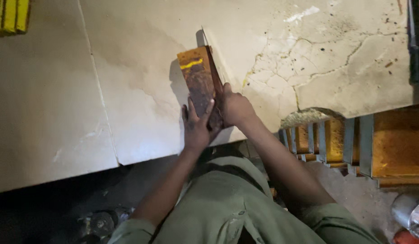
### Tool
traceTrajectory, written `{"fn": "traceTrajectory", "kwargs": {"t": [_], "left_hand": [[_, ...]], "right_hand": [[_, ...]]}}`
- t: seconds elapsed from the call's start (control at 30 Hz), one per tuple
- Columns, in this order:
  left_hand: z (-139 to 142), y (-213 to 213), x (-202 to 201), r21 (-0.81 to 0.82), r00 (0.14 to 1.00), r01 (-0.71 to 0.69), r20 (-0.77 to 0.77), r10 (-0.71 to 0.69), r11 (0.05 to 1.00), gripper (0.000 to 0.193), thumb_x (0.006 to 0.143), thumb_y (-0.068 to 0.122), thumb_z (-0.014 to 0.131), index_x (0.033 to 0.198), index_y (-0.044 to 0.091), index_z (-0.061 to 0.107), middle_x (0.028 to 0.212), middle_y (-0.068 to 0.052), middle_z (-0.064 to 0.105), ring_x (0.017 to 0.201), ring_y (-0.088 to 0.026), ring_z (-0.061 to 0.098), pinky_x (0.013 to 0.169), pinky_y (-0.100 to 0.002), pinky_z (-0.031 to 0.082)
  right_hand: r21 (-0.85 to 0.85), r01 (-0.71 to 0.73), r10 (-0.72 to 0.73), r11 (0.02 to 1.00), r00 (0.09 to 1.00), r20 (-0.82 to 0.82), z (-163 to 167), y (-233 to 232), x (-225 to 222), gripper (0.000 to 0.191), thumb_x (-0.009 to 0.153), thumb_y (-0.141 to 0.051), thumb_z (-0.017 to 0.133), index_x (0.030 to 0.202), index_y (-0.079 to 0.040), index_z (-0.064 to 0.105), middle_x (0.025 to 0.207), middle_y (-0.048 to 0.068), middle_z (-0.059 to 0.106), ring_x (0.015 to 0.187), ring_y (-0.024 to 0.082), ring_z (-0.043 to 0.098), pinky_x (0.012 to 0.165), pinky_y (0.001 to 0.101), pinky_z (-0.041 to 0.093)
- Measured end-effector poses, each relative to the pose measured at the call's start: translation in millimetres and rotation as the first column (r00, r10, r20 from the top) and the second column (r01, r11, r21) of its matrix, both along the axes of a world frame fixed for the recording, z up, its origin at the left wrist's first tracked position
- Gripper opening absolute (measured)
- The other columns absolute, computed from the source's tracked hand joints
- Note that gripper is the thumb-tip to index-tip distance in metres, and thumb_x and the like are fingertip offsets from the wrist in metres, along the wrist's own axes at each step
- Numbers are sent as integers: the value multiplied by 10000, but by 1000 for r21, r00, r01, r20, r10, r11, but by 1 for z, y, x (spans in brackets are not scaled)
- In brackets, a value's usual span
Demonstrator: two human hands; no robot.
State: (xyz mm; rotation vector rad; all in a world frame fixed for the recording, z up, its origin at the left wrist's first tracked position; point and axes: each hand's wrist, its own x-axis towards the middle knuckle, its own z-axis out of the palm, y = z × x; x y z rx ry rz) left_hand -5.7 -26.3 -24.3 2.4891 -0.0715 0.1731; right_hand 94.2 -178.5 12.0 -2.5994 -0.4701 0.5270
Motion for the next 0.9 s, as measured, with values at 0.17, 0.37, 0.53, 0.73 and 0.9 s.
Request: {"fn": "traceTrajectory", "kwargs": {"t": [0.17,0.37,0.53,0.73,0.9], "left_hand": [[1,-9,-9,32,996,-42,77,39,999,850,817,454,823,1565,286,455,1578,-421,260,1513,-513,265,1218,-662,246],[2,-13,-18,72,997,-42,66,37,997,861,846,468,825,1592,286,437,1595,-419,230,1518,-506,255,1216,-640,234],[7,-21,-24,77,998,-47,54,43,996,815,874,471,829,1583,279,477,1605,-407,218,1525,-496,258,1232,-636,211],[6,-23,-25,19,998,-51,37,50,999,792,894,443,811,1592,275,476,1636,-393,183,1550,-495,218,1262,-641,189],[2,-20,-21,-24,999,-10,31,11,1000,805,904,433,785,1606,282,422,1623,-407,126,1555,-514,118,1240,-705,135]], "right_hand": [[2,85,-85,996,995,-61,3,-26,-55,474,928,-275,634,1234,5,405,906,339,689,875,518,674,762,589,531],[-48,76,-77,996,996,-40,-11,-59,-132,351,921,-92,526,1245,8,436,862,310,705,828,497,699,761,584,545],[28,62,-60,998,996,-67,-2,-103,-219,530,872,-51,516,1353,100,351,789,305,686,732,503,687,669,598,537],[95,68,-58,993,993,-106,7,-135,-280,387,990,-133,499,1317,61,425,781,277,690,716,495,665,645,605,514],[109,119,-115,987,993,-39,-34,-107,-236,509,973,-152,521,1388,91,354,743,289,671,680,500,660,616,608,509]]}}
